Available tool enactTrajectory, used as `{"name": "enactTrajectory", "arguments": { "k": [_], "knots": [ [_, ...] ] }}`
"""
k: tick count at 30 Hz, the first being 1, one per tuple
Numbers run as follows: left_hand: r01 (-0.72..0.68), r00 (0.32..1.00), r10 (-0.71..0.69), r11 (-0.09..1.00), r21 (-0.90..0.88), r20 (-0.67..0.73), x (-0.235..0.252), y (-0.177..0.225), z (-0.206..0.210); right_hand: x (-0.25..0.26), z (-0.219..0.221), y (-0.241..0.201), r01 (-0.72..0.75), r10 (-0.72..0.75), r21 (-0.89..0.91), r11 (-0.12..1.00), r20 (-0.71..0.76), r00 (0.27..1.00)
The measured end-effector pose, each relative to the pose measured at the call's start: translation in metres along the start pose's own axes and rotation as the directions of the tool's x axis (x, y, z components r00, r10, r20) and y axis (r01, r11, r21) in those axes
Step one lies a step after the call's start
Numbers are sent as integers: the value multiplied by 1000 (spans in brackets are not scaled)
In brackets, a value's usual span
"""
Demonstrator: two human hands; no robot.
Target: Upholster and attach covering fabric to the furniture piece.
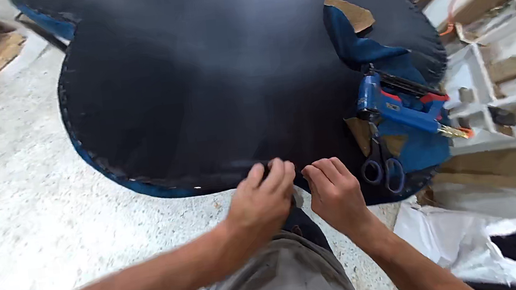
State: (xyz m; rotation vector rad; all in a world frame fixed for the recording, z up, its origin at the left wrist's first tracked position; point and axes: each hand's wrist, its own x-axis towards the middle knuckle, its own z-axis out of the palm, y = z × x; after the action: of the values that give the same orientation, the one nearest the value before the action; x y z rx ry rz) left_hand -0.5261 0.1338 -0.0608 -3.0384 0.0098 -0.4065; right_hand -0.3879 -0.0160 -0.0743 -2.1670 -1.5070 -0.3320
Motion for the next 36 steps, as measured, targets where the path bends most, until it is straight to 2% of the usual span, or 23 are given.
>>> {"name": "enactTrajectory", "arguments": {
  "k": [2, 4, 8, 10, 13, 16, 19, 23, 28, 30, 36],
  "knots": [
    [275, 961, -276, 961, -38, -6, -7, 38, 11, -1, 4, 3, -13, 13, 7, 1000, -18, 1000],
    [462, 885, -466, 873, -156, 11, -8, 65, 11, -4, 5, 5, -15, 16, 34, 999, -20, 1000],
    [610, 754, -656, 717, -337, -30, 2, 90, 11, -4, 3, 10, 4, -3, 94, 996, -10, 1000],
    [634, 736, -677, 675, -377, 26, 6, 92, 21, -3, 2, 10, 5, -2, 98, 995, -27, 1000],
    [619, 749, -656, 646, -447, 89, 4, 86, 39, 0, 1, 11, 14, -10, 81, 997, -44, 999],
    [583, 788, -609, 690, -428, 92, -3, 80, 48, 0, -1, 11, 12, -10, 50, 999, -36, 999],
    [555, 811, -584, 759, -339, 21, -6, 70, 59, 0, -1, 12, 5, -4, 24, 1000, -30, 1000],
    [564, 804, -594, 754, -337, 14, -8, 73, 67, 12, -29, 19, 27, -50, 107, 994, 214, 976],
    [605, 769, -639, 707, -366, 37, -3, 82, 69, 51, -30, 39, 266, -311, 166, 950, 395, 864],
    [637, 744, -666, 678, -367, 60, 0, 87, 66, 61, -24, 41, 328, -366, 163, 930, 423, 829],
    [692, 686, -727, 646, -323, 15, 6, 98, 70, 66, -17, 32, 369, -385, 127, 921, 444, 809]
  ]
}}
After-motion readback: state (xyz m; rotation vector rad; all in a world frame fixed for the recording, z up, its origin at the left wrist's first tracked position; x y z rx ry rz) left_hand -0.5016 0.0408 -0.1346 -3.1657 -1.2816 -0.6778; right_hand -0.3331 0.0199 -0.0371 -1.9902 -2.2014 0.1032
